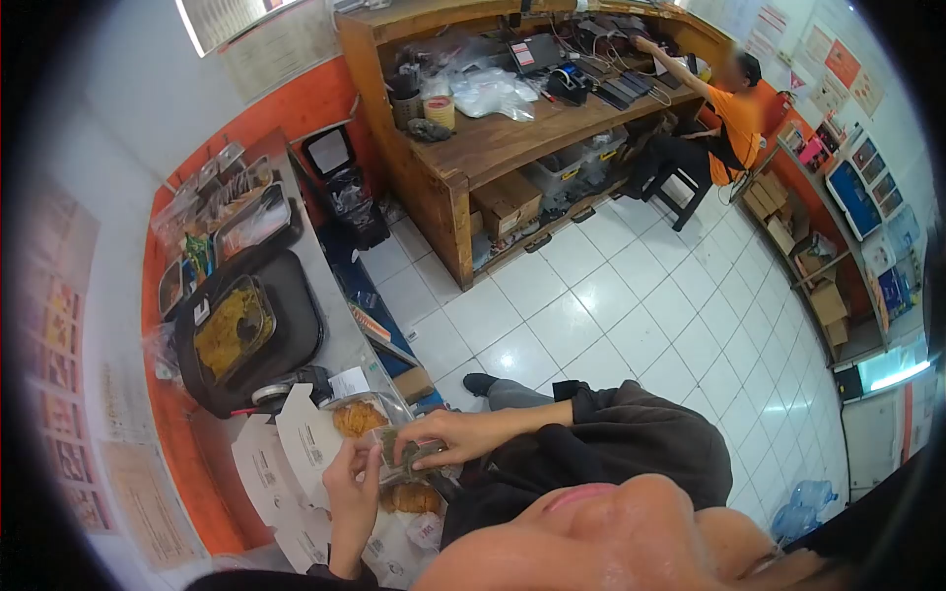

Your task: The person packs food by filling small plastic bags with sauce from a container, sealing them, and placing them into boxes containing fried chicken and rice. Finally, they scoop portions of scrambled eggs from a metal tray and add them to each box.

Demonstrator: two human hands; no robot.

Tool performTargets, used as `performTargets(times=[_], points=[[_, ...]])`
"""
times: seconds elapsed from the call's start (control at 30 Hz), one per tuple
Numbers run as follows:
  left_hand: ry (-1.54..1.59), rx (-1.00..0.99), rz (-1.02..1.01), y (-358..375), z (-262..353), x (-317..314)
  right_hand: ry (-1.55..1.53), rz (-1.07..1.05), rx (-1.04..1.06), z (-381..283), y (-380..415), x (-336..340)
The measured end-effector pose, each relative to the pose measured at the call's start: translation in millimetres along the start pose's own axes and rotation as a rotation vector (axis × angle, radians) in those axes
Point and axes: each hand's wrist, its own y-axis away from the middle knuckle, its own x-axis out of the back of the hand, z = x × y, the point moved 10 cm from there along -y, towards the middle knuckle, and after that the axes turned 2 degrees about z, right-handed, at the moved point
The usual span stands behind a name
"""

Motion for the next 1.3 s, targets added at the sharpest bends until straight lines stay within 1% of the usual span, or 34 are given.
performTargets(times=[0.03,0.1,0.13,0.2,0.27,0.3,0.33,0.37,0.4,0.47,0.5,0.57,0.6,0.67,0.7,0.73,0.77,0.8,0.83,0.87,0.9,1.03,1.13,1.2,1.23,1.3], points=[[-0.006,-0.004,-0.006,-1,6,-1,-0.001,0.009,0.003,1,2,1],[0.033,0.048,0.078,-3,14,11,-0.084,0.103,0.011,6,3,9],[0.025,0.047,0.076,-2,10,15,-0.087,0.107,0.017,9,3,9],[-0.079,0.02,0.26,7,-8,50,-0.069,0.078,0.024,18,2,7],[-0.183,-0.034,0.783,31,-42,102,-0.059,0.055,0.014,29,2,5],[-0.189,-0.036,0.786,30,-42,120,-0.048,0.032,-0.004,33,2,3],[0.057,-0.05,0.668,25,-42,136,-0.048,0.03,0.002,27,4,5],[0.299,-0.062,0.541,20,-44,141,-0.065,0.034,-0.075,25,6,9],[0.294,-0.063,0.544,20,-48,149,-0.081,0.037,-0.152,28,8,10],[-0.242,0.065,0.687,34,-56,174,-0.105,0.055,-0.146,34,10,8],[-0.246,0.064,0.69,36,-67,177,-0.128,0.075,-0.145,39,10,8],[-0.389,0.169,0.546,29,-100,164,-0.14,0.085,-0.126,45,8,7],[-0.388,0.169,0.547,27,-95,160,-0.152,0.096,-0.112,45,8,8],[-0.433,0.437,0.257,19,-108,125,-0.163,0.101,-0.137,45,8,9],[-0.432,0.437,0.256,22,-130,121,-0.176,0.106,-0.161,46,8,10],[-0.469,0.376,0.227,23,-166,110,-0.175,0.107,-0.162,44,8,11],[-0.505,0.315,0.197,23,-183,102,-0.173,0.108,-0.179,44,9,13],[-0.502,0.315,0.196,24,-157,91,-0.171,0.109,-0.196,43,9,14],[-0.473,0.153,0.336,26,-90,79,-0.169,0.109,-0.199,41,9,15],[-0.439,-0.009,0.474,30,-46,77,-0.189,0.106,-0.235,41,10,16],[-0.42,-0.031,0.467,30,-47,77,-0.209,0.103,-0.27,43,12,15],[-0.31,0.19,0.272,22,-119,80,-0.196,0.106,-0.246,46,11,15],[-0.23,0.317,0.196,22,-155,79,-0.234,0.121,-0.272,47,9,15],[-0.186,0.382,0.173,24,-171,76,-0.149,0.144,-0.185,42,6,18],[-0.177,0.409,0.169,26,-179,76,-0.153,0.143,-0.185,40,6,18],[-0.173,0.434,0.164,30,-195,80,-0.343,0.129,-0.374,50,11,13]])
